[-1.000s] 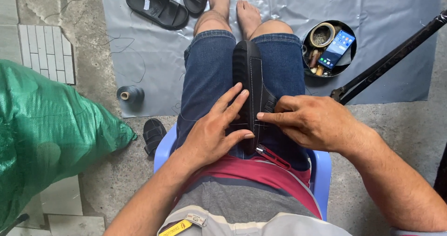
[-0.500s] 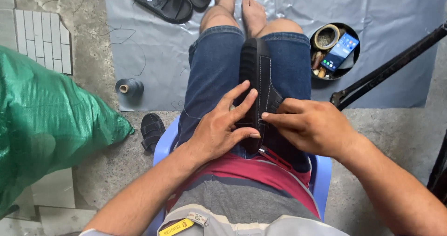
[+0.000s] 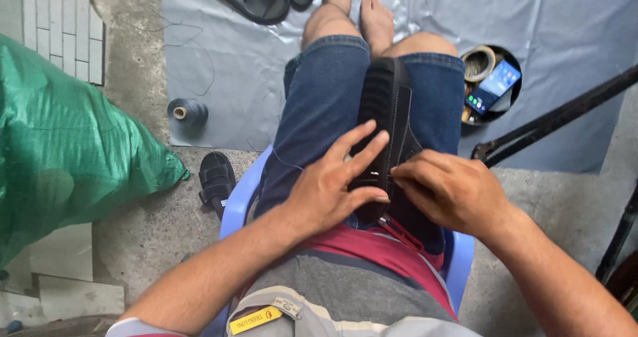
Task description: The person sits on a blue plastic chair and sews a black shoe held between their legs using a needle and thread. They repeatedly push the needle through the shoe's upper and pull the thread to create stitches.
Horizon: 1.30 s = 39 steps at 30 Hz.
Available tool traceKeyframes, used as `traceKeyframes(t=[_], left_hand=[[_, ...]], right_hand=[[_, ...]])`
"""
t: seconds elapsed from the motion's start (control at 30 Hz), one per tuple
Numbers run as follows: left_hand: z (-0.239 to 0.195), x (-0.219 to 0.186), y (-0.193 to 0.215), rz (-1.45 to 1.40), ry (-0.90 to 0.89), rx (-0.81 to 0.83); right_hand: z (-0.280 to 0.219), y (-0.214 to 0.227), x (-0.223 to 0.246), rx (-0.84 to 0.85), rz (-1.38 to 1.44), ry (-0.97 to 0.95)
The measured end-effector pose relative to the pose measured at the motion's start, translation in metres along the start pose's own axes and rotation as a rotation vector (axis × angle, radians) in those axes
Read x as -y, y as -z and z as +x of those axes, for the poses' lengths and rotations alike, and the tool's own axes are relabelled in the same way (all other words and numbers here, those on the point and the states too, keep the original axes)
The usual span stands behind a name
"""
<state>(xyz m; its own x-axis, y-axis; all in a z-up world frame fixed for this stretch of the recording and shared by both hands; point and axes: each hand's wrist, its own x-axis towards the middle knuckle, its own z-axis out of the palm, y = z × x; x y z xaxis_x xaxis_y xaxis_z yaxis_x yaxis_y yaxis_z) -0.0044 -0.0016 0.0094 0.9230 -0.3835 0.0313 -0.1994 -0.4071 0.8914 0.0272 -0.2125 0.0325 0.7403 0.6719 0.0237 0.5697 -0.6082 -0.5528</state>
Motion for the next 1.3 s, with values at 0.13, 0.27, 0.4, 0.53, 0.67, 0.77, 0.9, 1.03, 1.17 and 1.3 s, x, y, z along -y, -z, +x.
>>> traceKeyframes(t=[0.13, 0.27, 0.4, 0.53, 0.67, 0.77, 0.9, 1.03, 1.17, 1.3], left_hand=[[-0.017, 0.005, 0.009, -0.048, 0.106, -0.032], [-0.025, 0.016, 0.039, 0.185, 0.339, 0.337], [-0.010, -0.007, 0.060, -0.377, 0.405, 0.333], [0.001, -0.015, 0.037, -0.760, 0.382, 0.321], [0.013, -0.017, 0.026, 0.030, 0.372, 0.203], [0.020, -0.027, 0.023, 0.114, 0.293, 0.332], [0.024, -0.037, 0.028, 0.179, 0.190, 0.461], [0.025, -0.027, 0.030, 0.328, 0.213, 0.483], [0.026, -0.032, 0.034, 0.261, 0.195, 0.433], [0.022, -0.036, 0.012, 0.232, 0.127, 0.274]], right_hand=[[-0.011, 0.005, 0.000, 0.021, -0.058, 0.031], [-0.018, 0.006, 0.000, 0.038, -0.134, 0.088], [-0.013, 0.007, 0.000, 0.071, -0.134, 0.085], [-0.009, 0.008, 0.003, 0.080, -0.081, 0.125], [-0.011, 0.008, 0.003, 0.094, -0.086, 0.107], [-0.012, 0.007, 0.003, 0.105, -0.100, 0.109], [-0.015, 0.009, 0.002, 0.155, -0.169, 0.039], [-0.017, 0.036, -0.003, 0.511, -0.283, -0.238], [-0.038, 0.057, -0.014, 0.509, -0.345, -0.340], [-0.040, 0.050, -0.011, 0.442, -0.253, -0.263]])
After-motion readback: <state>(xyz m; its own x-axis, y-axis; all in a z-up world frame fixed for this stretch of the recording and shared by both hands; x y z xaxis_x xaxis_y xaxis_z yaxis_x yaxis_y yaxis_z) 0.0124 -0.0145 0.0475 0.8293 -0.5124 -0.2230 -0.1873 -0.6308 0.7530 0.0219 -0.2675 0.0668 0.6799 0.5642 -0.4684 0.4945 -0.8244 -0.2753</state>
